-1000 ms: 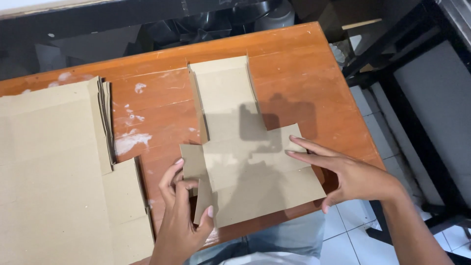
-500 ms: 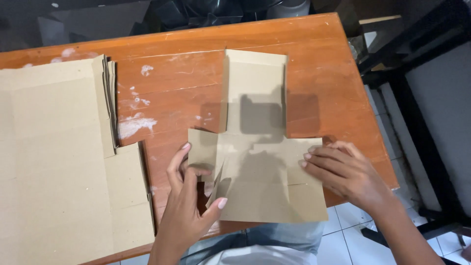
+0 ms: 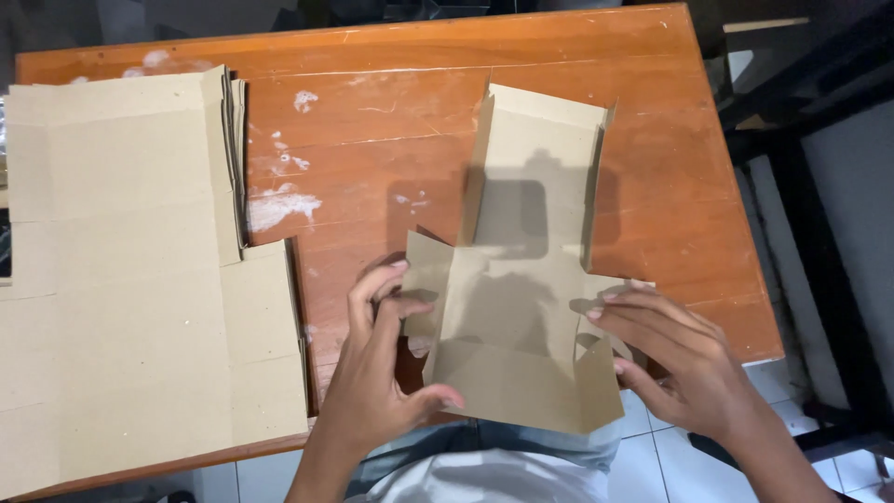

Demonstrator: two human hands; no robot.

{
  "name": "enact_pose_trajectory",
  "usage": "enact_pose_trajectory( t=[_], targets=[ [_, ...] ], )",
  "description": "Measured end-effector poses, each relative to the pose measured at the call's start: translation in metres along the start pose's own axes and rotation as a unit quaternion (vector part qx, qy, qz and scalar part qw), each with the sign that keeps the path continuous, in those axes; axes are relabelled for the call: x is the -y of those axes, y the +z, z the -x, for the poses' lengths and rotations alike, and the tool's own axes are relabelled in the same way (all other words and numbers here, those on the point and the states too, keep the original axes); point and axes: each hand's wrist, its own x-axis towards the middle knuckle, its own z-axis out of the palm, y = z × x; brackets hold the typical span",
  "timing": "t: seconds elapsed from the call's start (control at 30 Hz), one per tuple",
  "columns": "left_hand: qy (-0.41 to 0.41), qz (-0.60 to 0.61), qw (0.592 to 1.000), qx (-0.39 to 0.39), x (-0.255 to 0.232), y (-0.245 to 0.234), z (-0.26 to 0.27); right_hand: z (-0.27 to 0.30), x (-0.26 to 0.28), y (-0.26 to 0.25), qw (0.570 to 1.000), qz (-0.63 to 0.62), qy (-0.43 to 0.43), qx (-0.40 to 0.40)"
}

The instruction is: The person folds flat cardboard pieces into small rectangular boxes by hand on a wooden table. They fold the side flaps, tuck the ends, and place the finished boxes on a nearby white counter. The process is repeated for multiple units.

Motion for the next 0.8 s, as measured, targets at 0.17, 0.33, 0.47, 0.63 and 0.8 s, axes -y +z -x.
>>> enact_pose_trajectory(
  t=[0.17,0.33,0.47,0.63,0.8],
  targets=[
    [-0.012,0.060,0.998,-0.018,-0.005,0.004,0.001,0.000,0.014,0.030,0.991,-0.068,0.078,-0.079],
    [0.023,0.168,0.972,-0.165,-0.011,0.028,-0.011,0.017,0.026,0.041,0.956,-0.184,0.155,-0.171],
    [-0.041,0.275,0.946,-0.167,-0.020,0.032,-0.025,0.024,0.028,0.039,0.938,-0.289,0.112,-0.155],
    [-0.154,0.354,0.920,-0.070,-0.012,0.034,-0.037,0.011,0.041,0.036,0.886,-0.322,0.259,-0.212],
    [-0.277,0.298,0.911,-0.069,-0.002,0.040,-0.046,-0.008,0.039,0.034,0.829,-0.384,0.287,-0.288]
  ],
)
